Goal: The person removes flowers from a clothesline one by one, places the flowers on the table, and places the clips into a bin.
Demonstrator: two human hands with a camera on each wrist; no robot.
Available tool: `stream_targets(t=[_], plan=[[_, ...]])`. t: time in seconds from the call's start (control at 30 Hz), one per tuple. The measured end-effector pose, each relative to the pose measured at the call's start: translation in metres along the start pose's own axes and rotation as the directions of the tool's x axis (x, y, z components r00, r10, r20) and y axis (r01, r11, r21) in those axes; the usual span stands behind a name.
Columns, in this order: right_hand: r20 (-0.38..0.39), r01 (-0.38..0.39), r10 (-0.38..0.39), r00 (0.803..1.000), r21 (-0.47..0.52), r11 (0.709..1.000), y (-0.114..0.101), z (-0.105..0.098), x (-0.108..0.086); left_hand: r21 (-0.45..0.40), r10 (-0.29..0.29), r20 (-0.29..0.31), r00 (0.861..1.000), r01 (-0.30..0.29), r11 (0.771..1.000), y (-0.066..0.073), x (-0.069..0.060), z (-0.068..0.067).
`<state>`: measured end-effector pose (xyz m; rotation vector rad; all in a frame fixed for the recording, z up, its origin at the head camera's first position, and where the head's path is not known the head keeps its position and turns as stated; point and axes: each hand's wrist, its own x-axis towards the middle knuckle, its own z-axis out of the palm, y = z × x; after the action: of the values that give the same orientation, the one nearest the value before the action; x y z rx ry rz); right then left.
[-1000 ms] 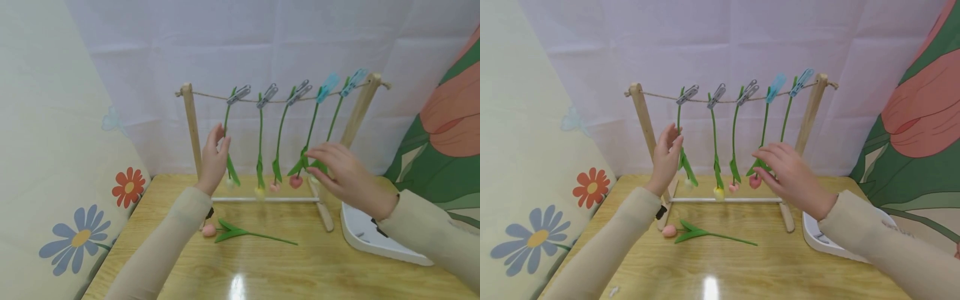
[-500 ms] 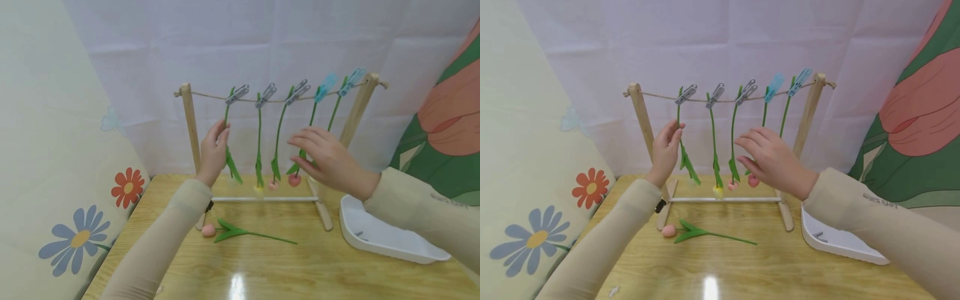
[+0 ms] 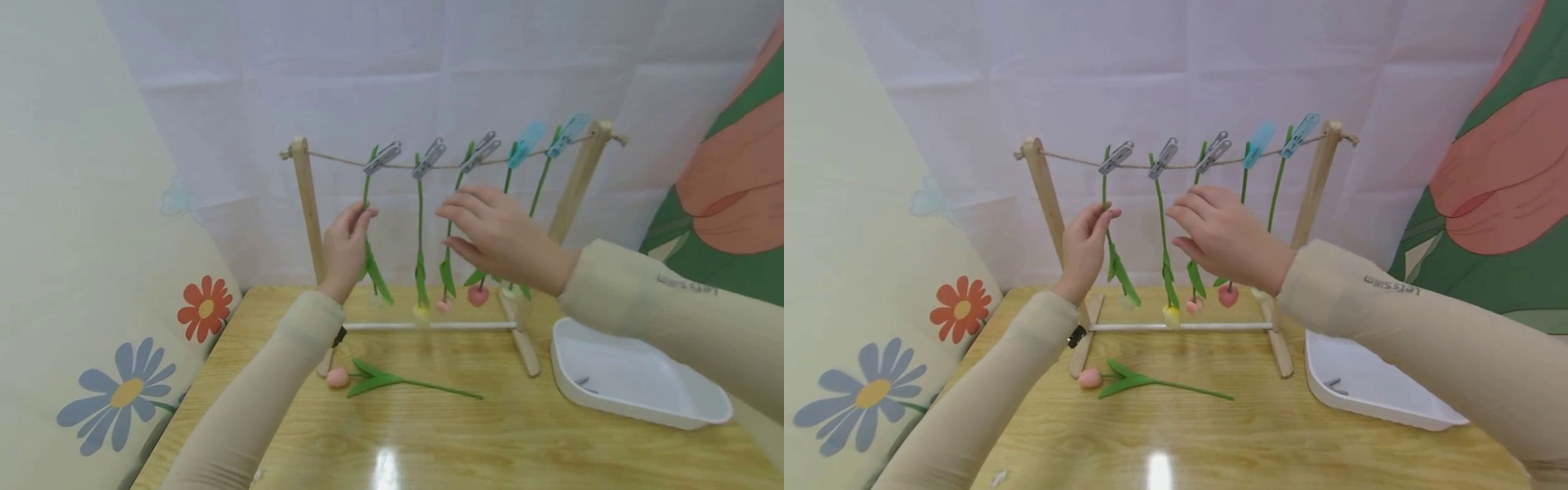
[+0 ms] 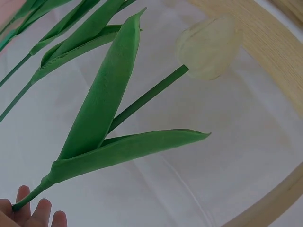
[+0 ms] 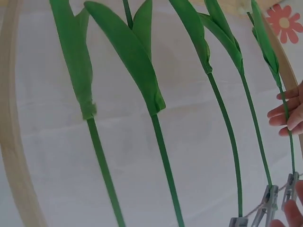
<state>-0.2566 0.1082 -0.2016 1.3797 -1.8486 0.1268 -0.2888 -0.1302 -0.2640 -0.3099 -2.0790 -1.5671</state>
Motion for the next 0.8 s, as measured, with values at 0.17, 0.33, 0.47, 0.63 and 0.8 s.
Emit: stream_targets(t=[0.17,0.33,0.47,0.63,0.8], plan=[[0.008,0.039,-0.039,0.999,-0.048,0.998,0.004,0.006,0.020,-0.016,-0.026,0.009,1.000,0.027,1.000,-0.002,-0.001,-0.001],[-0.028,-0.001,-0.002,1.000,-0.091,0.996,0.011,0.007,0.044,-0.014,-0.039,0.017,0.999,0.040,0.999,-0.002,-0.001,-0.001],[-0.023,-0.067,0.065,0.998,-0.109,0.992,0.019,0.007,0.064,0.001,-0.040,0.007,0.999,0.040,0.999,-0.002,0.000,-0.002],[0.088,-0.185,0.201,0.976,-0.162,0.969,0.026,0.004,0.086,-0.008,-0.049,0.008,0.999,0.049,0.999,-0.003,0.000,-0.002],[0.268,-0.250,0.302,0.915,-0.212,0.945,0.030,0.000,0.102,-0.019,-0.056,0.026,0.998,0.056,0.998,-0.003,-0.001,-0.002]])
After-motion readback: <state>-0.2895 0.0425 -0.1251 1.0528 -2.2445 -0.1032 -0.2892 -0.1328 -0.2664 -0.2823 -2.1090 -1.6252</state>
